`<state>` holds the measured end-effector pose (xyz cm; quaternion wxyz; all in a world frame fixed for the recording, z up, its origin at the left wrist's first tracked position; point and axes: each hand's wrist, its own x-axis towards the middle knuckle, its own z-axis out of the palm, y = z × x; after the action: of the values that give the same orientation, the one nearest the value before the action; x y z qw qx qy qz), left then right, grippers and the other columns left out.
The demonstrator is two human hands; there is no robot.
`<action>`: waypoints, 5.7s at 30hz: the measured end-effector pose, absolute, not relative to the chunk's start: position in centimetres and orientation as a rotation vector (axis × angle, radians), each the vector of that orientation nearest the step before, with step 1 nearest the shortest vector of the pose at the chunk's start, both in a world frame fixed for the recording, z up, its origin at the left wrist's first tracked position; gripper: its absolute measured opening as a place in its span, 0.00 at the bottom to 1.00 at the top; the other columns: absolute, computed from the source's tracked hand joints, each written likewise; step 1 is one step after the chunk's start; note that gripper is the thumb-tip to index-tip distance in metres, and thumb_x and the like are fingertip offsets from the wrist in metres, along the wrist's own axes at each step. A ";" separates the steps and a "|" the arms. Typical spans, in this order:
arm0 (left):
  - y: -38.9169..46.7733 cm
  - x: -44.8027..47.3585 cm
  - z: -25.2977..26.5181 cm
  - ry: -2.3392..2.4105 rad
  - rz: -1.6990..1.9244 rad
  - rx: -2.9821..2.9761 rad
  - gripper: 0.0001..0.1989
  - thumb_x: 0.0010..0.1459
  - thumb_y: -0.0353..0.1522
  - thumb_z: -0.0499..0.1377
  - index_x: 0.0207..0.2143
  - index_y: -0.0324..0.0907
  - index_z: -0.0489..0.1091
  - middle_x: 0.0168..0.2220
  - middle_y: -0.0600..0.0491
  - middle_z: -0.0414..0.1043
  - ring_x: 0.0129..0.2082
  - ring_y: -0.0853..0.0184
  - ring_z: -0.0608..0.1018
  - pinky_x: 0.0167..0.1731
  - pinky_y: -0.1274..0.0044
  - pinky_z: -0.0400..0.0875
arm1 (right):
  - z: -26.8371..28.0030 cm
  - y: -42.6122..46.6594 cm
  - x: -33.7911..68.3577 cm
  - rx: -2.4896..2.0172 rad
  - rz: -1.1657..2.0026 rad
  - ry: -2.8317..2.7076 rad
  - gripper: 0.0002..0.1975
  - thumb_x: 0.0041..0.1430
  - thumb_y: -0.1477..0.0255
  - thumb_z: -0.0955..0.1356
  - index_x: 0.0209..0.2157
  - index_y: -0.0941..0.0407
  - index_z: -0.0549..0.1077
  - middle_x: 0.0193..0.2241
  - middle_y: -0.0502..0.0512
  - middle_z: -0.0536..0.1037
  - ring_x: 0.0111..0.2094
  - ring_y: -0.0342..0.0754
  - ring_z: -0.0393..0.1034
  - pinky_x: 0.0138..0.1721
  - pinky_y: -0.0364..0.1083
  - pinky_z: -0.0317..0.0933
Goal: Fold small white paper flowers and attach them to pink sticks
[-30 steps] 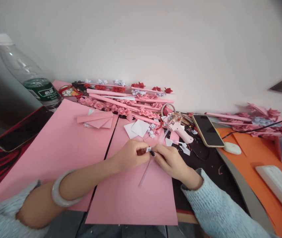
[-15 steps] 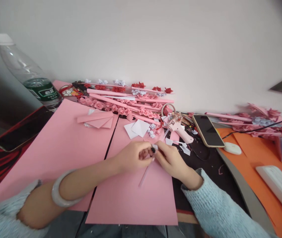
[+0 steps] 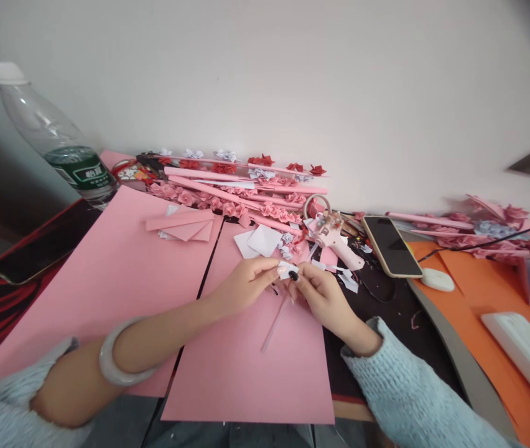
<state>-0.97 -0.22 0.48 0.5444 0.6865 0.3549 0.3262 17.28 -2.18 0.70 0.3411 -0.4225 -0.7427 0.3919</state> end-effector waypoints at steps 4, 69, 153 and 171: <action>-0.1 -1.0 0.3 0.835 0.759 1.538 0.15 0.62 0.38 0.49 0.34 0.37 0.69 0.33 0.49 0.73 0.36 0.65 0.77 0.37 0.75 0.71 | 0.5 -2.3 17.3 -1.244 0.810 -1.965 0.10 0.61 0.74 0.60 0.25 0.57 0.64 0.18 0.47 0.66 0.19 0.40 0.58 0.23 0.41 0.53; 0.0 -0.9 0.4 0.792 0.639 1.173 0.18 0.58 0.41 0.54 0.41 0.35 0.69 0.32 0.44 0.78 0.31 0.63 0.80 0.35 0.72 0.73 | 0.4 -2.0 17.3 -1.103 0.488 -2.002 0.17 0.58 0.78 0.64 0.48 0.54 0.71 0.45 0.57 0.75 0.47 0.51 0.70 0.47 0.52 0.67; 0.4 -0.7 0.4 0.716 0.682 0.738 0.08 0.60 0.30 0.54 0.36 0.36 0.71 0.33 0.47 0.78 0.31 0.68 0.80 0.31 0.80 0.73 | 1.5 -2.0 17.7 -0.841 0.370 -2.200 0.17 0.57 0.80 0.60 0.47 0.58 0.70 0.48 0.62 0.73 0.50 0.51 0.67 0.51 0.57 0.60; 0.3 -0.8 0.1 0.719 0.666 1.047 0.12 0.60 0.37 0.53 0.37 0.36 0.68 0.33 0.45 0.77 0.33 0.64 0.80 0.34 0.75 0.73 | 1.2 -2.1 17.9 -1.050 0.324 -1.993 0.15 0.61 0.77 0.59 0.48 0.56 0.67 0.47 0.60 0.73 0.47 0.51 0.67 0.43 0.52 0.63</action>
<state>-0.83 0.27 0.11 0.7537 0.4798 0.3295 0.3053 17.89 -2.07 1.21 0.4194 -0.4187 -0.7950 0.1292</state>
